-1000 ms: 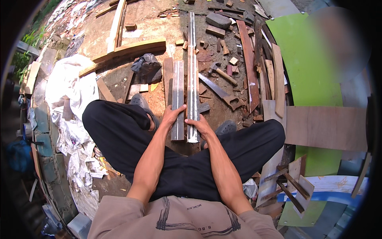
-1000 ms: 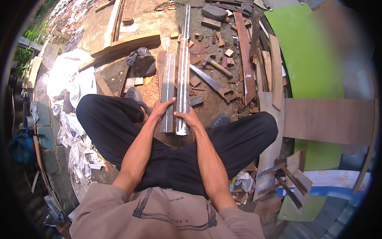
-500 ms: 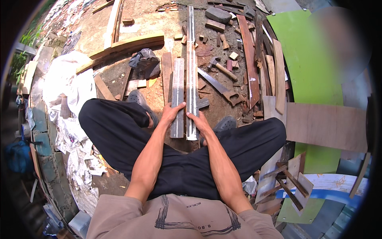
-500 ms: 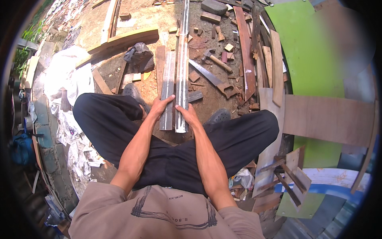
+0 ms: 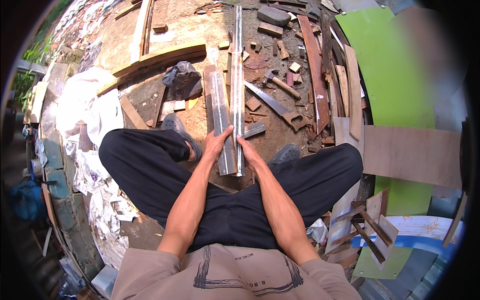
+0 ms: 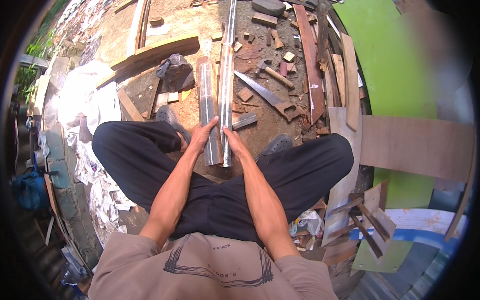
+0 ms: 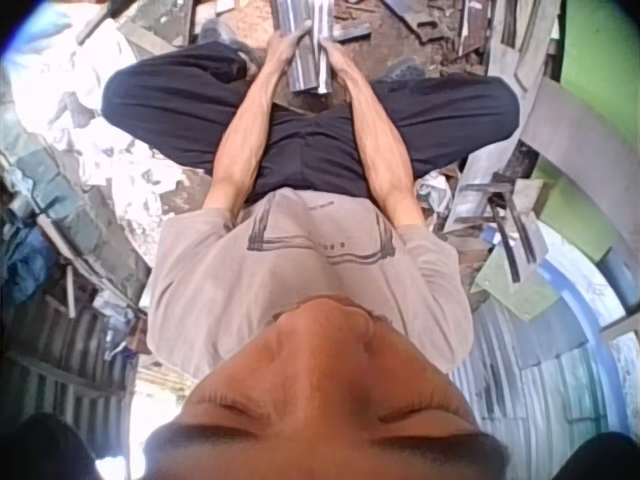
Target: The person sits on the ground and uses a hammer to strike a long metal bar placed on a wooden plank. They repeatedly hit the bar along its length, occasionally adjusting its position.
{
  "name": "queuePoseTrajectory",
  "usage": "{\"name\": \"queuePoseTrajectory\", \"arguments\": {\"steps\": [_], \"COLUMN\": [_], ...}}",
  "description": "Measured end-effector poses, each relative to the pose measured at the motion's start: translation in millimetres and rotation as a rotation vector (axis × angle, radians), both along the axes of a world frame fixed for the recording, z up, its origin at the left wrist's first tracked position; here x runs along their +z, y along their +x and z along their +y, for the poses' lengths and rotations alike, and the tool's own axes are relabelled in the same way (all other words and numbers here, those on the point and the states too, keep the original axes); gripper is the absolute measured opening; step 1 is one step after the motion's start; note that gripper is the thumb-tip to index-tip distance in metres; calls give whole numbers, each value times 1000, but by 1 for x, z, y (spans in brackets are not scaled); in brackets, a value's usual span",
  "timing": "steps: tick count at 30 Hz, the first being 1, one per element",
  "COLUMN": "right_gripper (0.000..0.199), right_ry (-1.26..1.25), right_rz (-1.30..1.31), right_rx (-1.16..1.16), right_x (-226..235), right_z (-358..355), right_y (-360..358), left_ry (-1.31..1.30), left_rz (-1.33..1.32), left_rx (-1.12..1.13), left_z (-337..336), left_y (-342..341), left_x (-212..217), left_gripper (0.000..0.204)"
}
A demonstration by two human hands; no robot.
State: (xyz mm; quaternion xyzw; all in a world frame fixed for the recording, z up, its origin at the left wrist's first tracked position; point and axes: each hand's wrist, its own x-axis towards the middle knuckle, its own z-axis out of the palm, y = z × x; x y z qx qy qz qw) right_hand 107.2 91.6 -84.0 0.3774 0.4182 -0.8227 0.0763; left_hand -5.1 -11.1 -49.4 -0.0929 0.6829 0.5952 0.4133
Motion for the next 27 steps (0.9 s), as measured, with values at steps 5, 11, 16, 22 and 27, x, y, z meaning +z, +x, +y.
{"name": "queuePoseTrajectory", "arguments": {"steps": [5, 11, 16, 22, 27], "right_gripper": [62, 58, 64, 59, 62], "right_ry": [-30, -73, -70, 1, -37], "right_rz": [-9, -37, -11, -12, -32], "right_rx": [-11, -25, 59, 37, 62], "right_x": [3, 12, 6, 2, 0], "right_z": [-3, -5, -4, -10, -7], "right_y": [-3, -5, -6, -9, -8], "left_ry": [-105, -310, -313, -275, -318], "left_rz": [148, 265, 274, 304, 312], "left_rx": [-98, -183, -175, -160, -227], "left_z": [2, 6, 7, 6, 9], "left_y": [5, 12, 15, 12, 6], "left_x": [7, 21, 25, 16, 12], "left_gripper": [65, 65, 64, 68, 70]}}
